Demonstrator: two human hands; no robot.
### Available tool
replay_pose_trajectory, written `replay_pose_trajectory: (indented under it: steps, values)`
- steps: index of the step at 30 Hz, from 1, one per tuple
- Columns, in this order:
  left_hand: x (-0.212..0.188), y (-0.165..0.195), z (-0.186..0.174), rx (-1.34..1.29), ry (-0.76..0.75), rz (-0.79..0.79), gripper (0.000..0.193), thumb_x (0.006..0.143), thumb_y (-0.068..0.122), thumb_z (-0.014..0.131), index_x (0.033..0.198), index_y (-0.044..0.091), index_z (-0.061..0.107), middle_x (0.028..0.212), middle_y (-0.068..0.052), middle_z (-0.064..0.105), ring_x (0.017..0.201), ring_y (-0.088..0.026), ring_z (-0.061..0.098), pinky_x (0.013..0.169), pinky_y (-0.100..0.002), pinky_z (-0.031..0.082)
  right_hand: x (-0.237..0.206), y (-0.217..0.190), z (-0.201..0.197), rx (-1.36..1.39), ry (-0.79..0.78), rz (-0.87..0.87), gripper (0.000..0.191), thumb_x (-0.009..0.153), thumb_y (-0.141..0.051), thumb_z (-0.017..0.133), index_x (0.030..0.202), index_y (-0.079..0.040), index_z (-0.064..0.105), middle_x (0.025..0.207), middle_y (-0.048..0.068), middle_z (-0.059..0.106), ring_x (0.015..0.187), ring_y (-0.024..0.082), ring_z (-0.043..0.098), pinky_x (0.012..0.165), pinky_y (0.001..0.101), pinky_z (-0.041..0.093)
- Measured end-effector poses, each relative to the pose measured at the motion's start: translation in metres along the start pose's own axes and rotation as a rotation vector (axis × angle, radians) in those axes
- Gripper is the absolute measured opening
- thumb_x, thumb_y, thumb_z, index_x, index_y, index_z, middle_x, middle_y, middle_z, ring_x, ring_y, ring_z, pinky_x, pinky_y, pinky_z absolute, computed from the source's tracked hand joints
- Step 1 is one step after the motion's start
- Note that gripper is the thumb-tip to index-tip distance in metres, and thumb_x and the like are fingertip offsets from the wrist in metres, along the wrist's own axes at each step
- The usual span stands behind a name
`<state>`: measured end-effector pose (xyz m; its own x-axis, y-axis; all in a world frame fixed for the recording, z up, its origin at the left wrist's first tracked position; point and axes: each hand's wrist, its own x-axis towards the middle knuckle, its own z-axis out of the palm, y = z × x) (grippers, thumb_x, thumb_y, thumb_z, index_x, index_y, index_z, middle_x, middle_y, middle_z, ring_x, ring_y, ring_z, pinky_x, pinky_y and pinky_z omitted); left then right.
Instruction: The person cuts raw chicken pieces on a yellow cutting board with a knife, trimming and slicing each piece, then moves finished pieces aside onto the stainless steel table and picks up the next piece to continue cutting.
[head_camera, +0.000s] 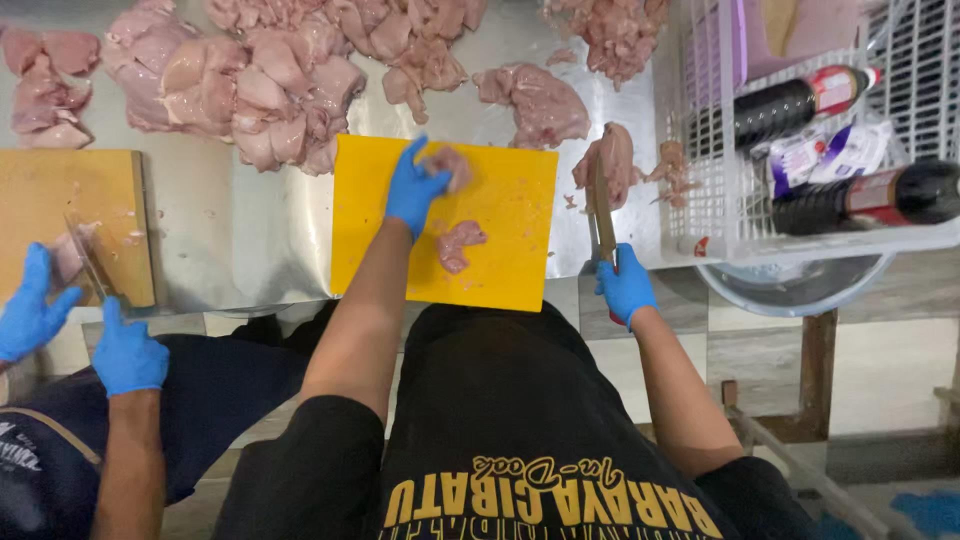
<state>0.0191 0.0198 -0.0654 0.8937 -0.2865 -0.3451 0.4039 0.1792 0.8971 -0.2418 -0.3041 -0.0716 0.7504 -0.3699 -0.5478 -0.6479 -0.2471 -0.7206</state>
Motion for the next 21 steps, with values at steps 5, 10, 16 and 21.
replay_pose_trajectory:
  steps: [5,10,16,21]
  values:
    - [0.053,0.037,0.011,0.498,0.266,0.351,0.059,0.104,0.024,0.076,0.149,0.004,0.043,0.144,-0.016,0.058,0.131,-0.032,0.059,0.111,-0.039,0.047,0.012,0.004,-0.014,-0.148,0.024,-0.105,0.019,0.102,-0.018,0.060,0.111,-0.002,0.054,0.079,0.015,0.067,0.066,0.022,0.068,0.062,0.0387,0.054]
    - [-0.030,0.022,0.009,1.371,0.042,0.052,0.065,0.085,0.052,0.071,0.131,0.007,0.062,0.132,-0.021,0.062,0.123,-0.040,0.057,0.105,-0.049,0.042,0.025,-0.002,-0.014,-0.016,0.009,-0.042,0.024,0.095,-0.021,0.058,0.113,-0.006,0.054,0.076,0.011,0.067,0.061,0.019,0.068,0.057,0.0367,0.056]
    - [-0.113,-0.028,0.040,1.425,0.095,0.140,0.036,0.091,0.039,0.069,0.110,0.010,0.060,0.111,-0.018,0.061,0.101,-0.040,0.064,0.081,-0.053,0.053,0.036,0.006,-0.008,0.056,0.055,0.012,0.015,0.098,-0.018,0.060,0.103,-0.004,0.059,0.069,0.012,0.064,0.055,0.017,0.063,0.052,0.0342,0.052]
    - [-0.096,-0.046,0.036,1.333,0.063,0.082,0.024,0.089,0.025,0.065,0.108,0.010,0.059,0.111,-0.019,0.060,0.099,-0.042,0.064,0.079,-0.054,0.053,0.050,0.014,-0.009,0.239,-0.044,0.031,0.018,0.096,-0.018,0.061,0.102,-0.001,0.058,0.074,0.013,0.065,0.057,0.020,0.064,0.053,0.0369,0.052]
